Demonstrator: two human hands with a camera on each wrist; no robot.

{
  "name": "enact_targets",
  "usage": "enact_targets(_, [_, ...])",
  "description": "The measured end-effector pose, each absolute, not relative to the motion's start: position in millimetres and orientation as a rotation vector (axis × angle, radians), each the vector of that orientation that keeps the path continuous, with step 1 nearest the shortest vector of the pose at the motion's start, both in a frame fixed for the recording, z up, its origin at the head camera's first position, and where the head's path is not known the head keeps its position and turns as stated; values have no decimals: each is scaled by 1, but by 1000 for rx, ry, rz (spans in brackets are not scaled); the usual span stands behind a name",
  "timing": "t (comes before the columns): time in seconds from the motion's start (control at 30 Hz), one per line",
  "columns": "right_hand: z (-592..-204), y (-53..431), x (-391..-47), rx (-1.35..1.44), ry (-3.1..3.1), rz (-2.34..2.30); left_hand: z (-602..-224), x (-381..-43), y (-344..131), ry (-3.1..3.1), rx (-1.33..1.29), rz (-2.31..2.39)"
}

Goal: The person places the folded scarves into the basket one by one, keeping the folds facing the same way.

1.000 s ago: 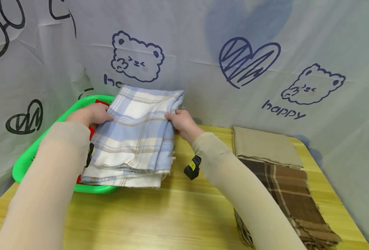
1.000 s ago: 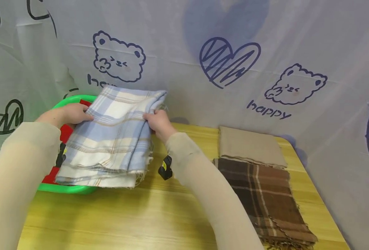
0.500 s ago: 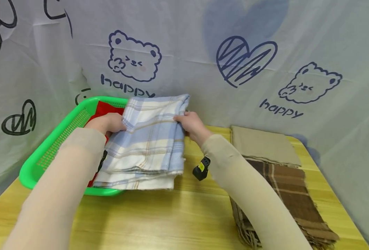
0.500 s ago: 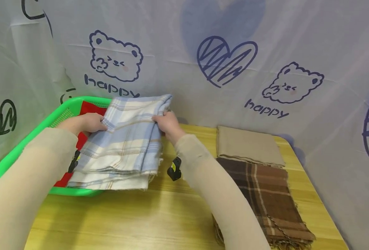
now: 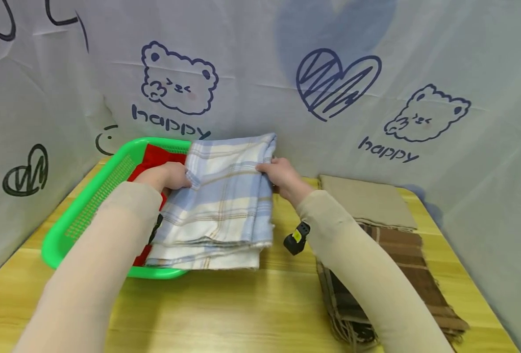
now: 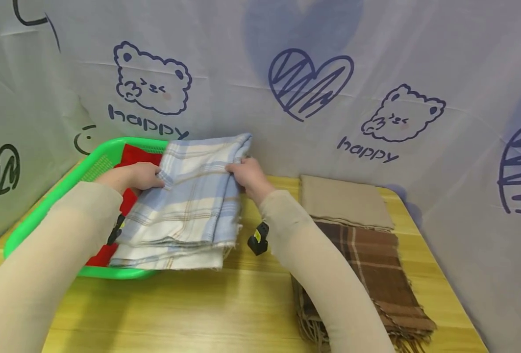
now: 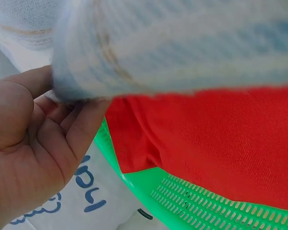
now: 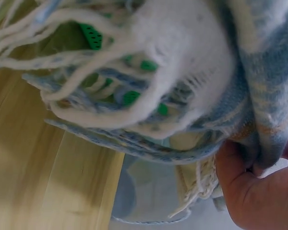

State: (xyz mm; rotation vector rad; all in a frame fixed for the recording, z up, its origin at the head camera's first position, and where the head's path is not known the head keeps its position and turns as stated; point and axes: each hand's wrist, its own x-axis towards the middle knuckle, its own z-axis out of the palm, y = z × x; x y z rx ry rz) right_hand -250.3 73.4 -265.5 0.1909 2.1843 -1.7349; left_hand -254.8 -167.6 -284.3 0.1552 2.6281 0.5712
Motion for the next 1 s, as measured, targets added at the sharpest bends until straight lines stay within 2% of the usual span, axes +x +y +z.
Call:
enact_targets(0.33, [-258,79,-246,196,2192,-1701,-286,-251,-155,2625,179,583])
enact_targets(0.57, [-247,77,-249,181,2231,-1675,-265,-253,-160,2603,179,614])
enact_targets(0.77, [-233,59,-252,117,2185,-1818,-238,-254,-187,2659,149,737])
enact_targets(1.0, [-220,21,-246,-89,2156,-1871,-205,-252,-241,2782,18,813])
